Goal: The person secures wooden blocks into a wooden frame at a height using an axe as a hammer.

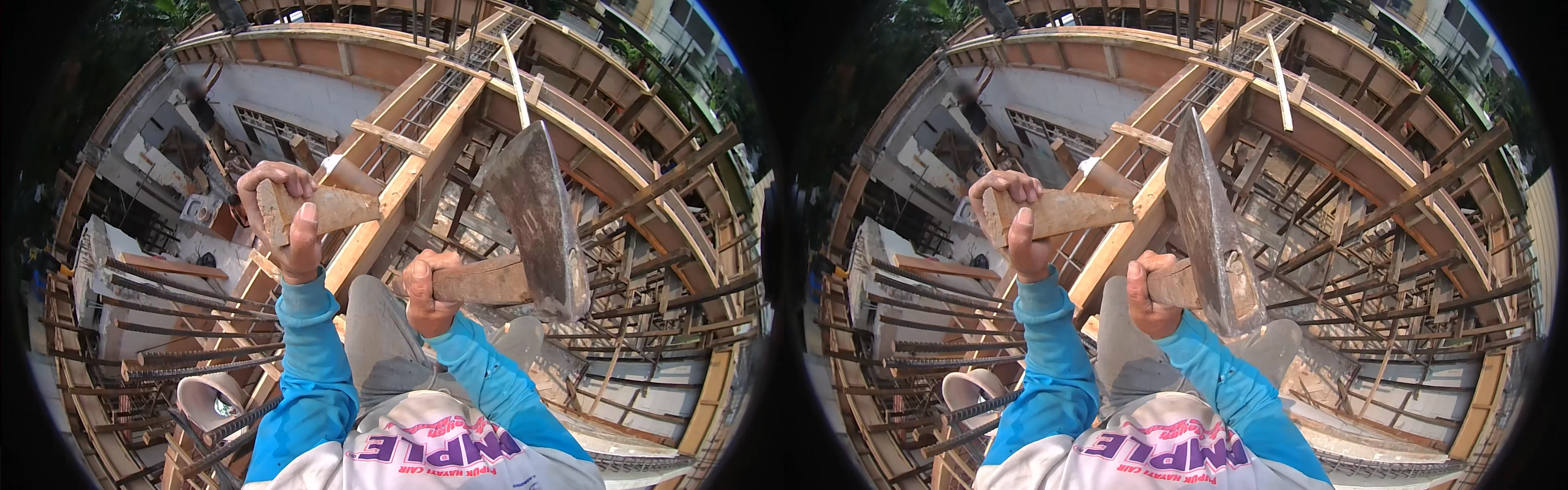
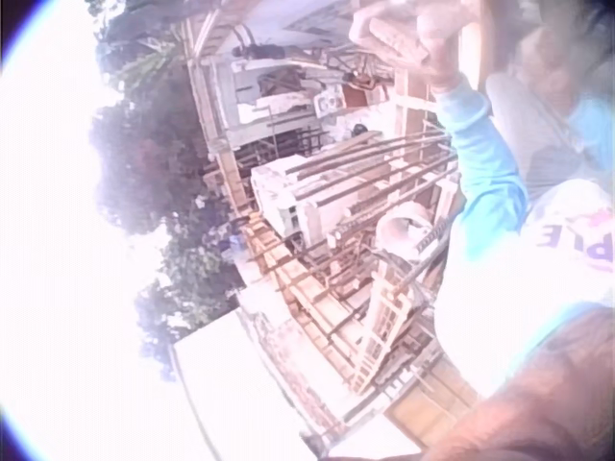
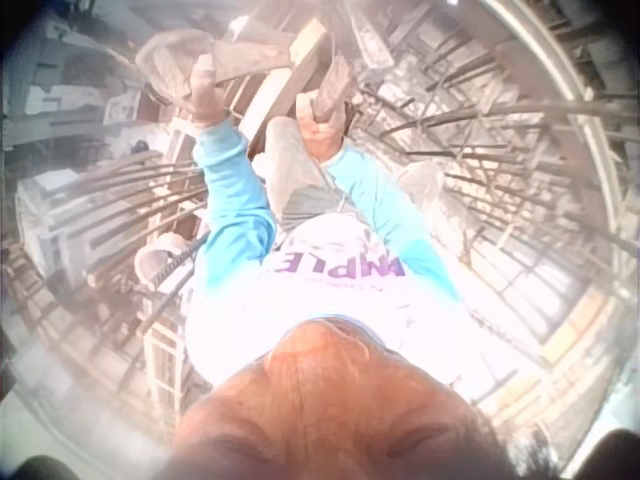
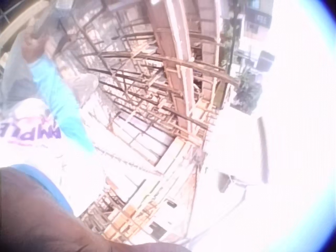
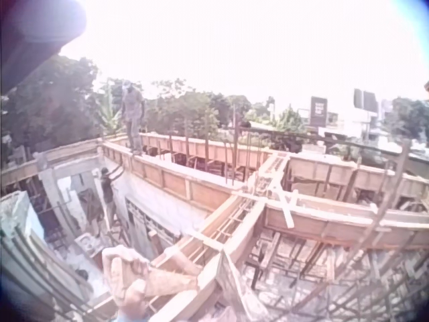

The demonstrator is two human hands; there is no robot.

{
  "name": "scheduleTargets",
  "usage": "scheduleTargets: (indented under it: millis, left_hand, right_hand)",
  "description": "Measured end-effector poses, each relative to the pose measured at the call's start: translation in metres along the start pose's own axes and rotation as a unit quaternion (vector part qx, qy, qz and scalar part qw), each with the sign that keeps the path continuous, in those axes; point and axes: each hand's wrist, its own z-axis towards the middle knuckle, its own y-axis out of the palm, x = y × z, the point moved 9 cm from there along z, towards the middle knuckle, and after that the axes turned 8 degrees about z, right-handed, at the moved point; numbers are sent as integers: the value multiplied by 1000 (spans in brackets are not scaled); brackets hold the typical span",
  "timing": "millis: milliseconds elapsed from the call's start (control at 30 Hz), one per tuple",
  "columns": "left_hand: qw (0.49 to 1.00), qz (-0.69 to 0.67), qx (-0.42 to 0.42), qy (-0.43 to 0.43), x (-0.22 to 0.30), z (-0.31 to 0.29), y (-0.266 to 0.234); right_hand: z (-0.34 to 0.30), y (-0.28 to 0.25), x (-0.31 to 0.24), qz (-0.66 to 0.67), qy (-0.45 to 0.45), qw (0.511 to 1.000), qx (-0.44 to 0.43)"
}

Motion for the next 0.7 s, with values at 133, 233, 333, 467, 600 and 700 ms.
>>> scheduleTargets:
  millis: [133, 233, 333, 467, 600, 700]
  left_hand:
    - [1000, -9, -15, 21, -6, -1, 1]
    - [1000, -9, 11, 15, -1, -5, -8]
    - [1000, -7, 22, -2, -3, -4, -12]
    - [1000, 16, 12, 5, -5, -4, -8]
    - [999, 26, -23, 7, -2, -8, 17]
    - [999, 17, -24, 25, 7, -25, 17]
  right_hand:
    - [-45, -6, 101, -179, 298, 929, -124]
    - [-47, -10, 76, -214, 291, 922, -141]
    - [-13, 7, 23, -192, 178, 958, -116]
    - [23, 22, -54, -77, 19, 993, -82]
    - [-15, -9, 52, -146, 152, 977, -43]
    - [-49, -15, 94, -200, 319, 920, -107]
